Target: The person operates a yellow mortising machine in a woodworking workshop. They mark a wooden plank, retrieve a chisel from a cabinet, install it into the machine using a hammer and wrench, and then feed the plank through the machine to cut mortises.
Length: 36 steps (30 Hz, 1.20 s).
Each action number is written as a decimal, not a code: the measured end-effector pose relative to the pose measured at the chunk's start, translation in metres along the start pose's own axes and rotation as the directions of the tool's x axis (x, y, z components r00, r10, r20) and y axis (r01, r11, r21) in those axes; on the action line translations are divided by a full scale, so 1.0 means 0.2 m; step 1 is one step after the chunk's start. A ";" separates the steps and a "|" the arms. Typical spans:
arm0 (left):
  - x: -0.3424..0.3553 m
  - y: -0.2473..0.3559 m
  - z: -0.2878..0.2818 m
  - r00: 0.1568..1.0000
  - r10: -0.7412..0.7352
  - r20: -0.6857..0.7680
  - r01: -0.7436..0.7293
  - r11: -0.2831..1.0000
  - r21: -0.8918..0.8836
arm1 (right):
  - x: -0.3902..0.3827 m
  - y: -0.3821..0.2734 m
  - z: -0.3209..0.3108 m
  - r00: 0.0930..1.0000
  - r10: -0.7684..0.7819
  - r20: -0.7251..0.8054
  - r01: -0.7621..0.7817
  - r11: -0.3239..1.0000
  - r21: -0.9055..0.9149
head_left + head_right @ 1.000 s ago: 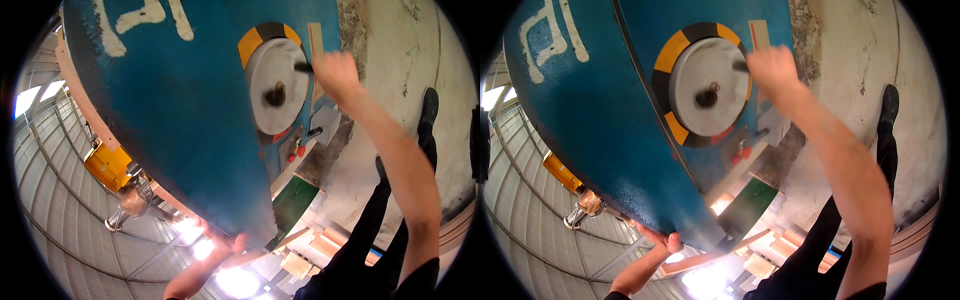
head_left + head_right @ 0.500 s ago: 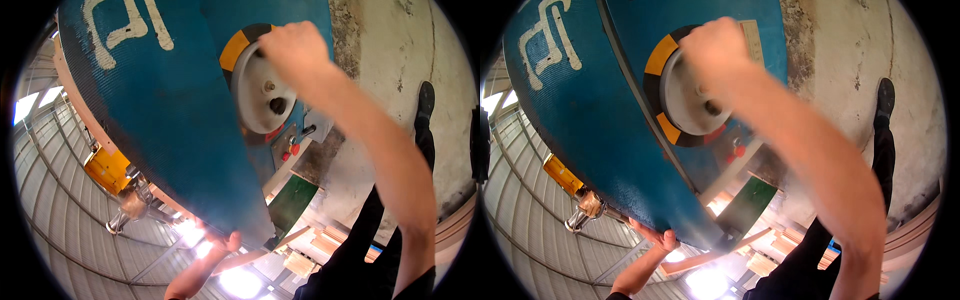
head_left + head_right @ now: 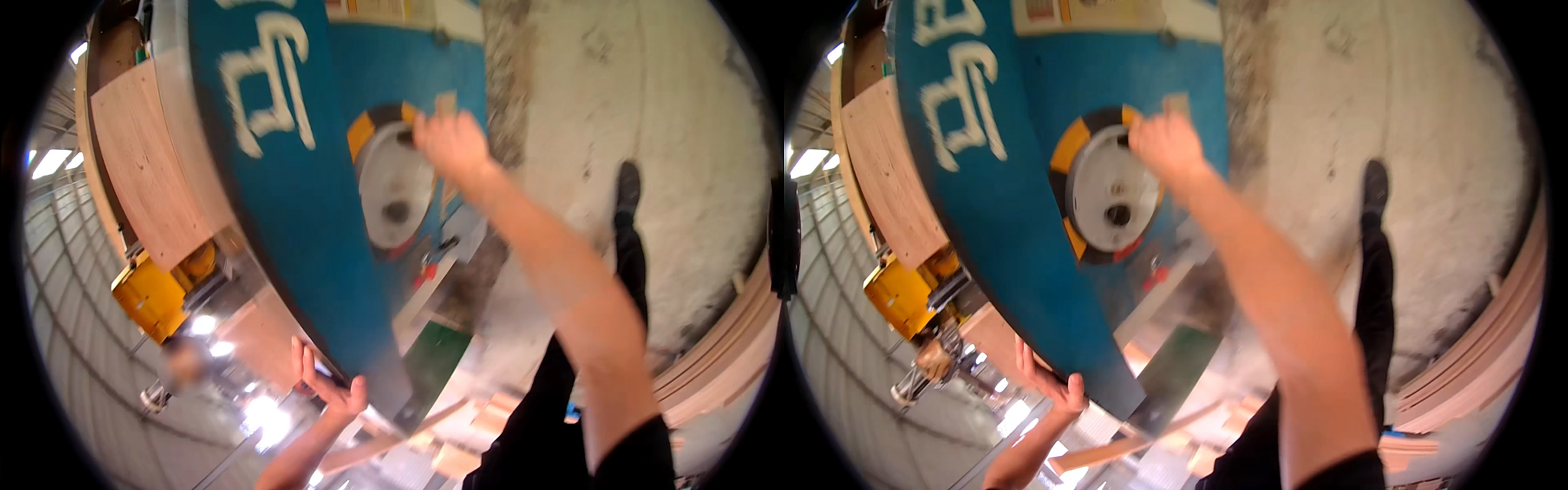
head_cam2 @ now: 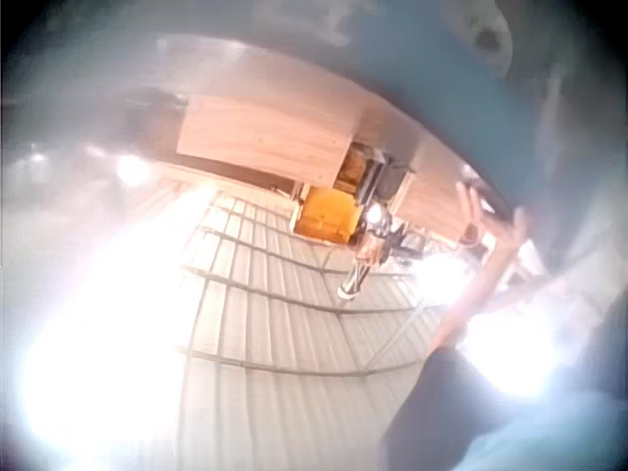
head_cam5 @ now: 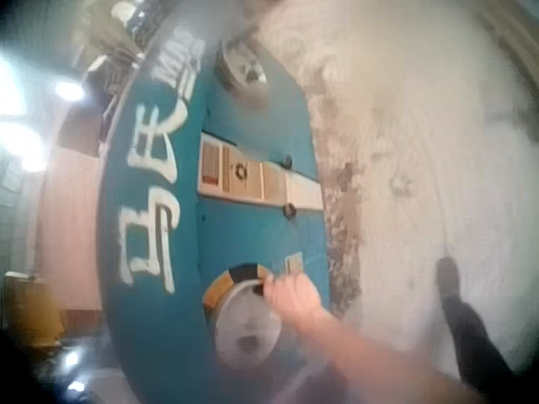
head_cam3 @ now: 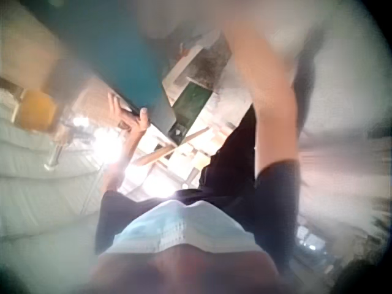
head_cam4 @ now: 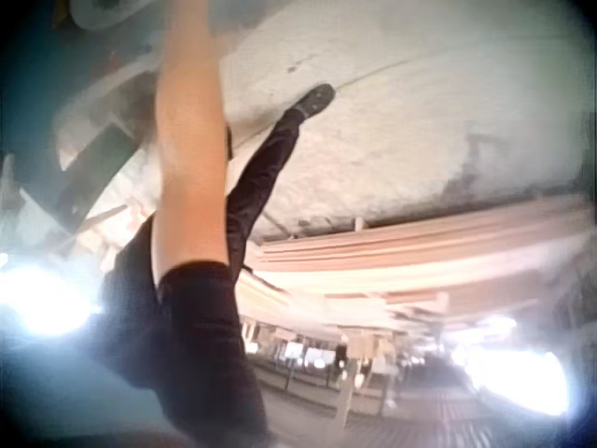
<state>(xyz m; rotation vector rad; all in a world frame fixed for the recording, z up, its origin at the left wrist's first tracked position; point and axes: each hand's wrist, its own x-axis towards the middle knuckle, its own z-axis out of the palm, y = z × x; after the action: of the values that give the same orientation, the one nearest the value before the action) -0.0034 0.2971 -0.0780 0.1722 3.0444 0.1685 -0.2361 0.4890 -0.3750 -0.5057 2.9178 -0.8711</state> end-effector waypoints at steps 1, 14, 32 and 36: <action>-0.01 -0.02 -0.02 1.000 0.024 0.011 -0.023 0.999 -0.049 | -0.01 0.00 0.05 0.996 0.091 0.025 -0.092 0.996 0.023; 0.07 0.04 -0.09 0.996 0.080 -0.029 -0.080 0.996 -0.023 | -0.81 0.27 -0.60 0.749 0.314 0.583 -0.410 0.911 0.036; 0.07 -0.04 -0.13 0.991 0.122 -0.053 -0.127 0.987 -0.100 | -0.39 -0.58 0.34 0.471 0.512 0.718 -0.566 -0.449 0.691; 0.06 -0.03 -0.13 0.993 0.072 -0.091 -0.085 0.986 -0.141 | -0.42 -0.58 0.27 0.512 0.435 0.740 -0.739 -0.216 0.638</action>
<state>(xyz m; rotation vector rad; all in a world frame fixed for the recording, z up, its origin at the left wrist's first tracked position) -0.0194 0.2894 -0.0538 0.2816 3.0957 0.4118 -0.1150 0.3974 -0.3613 0.8555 1.2354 -1.8529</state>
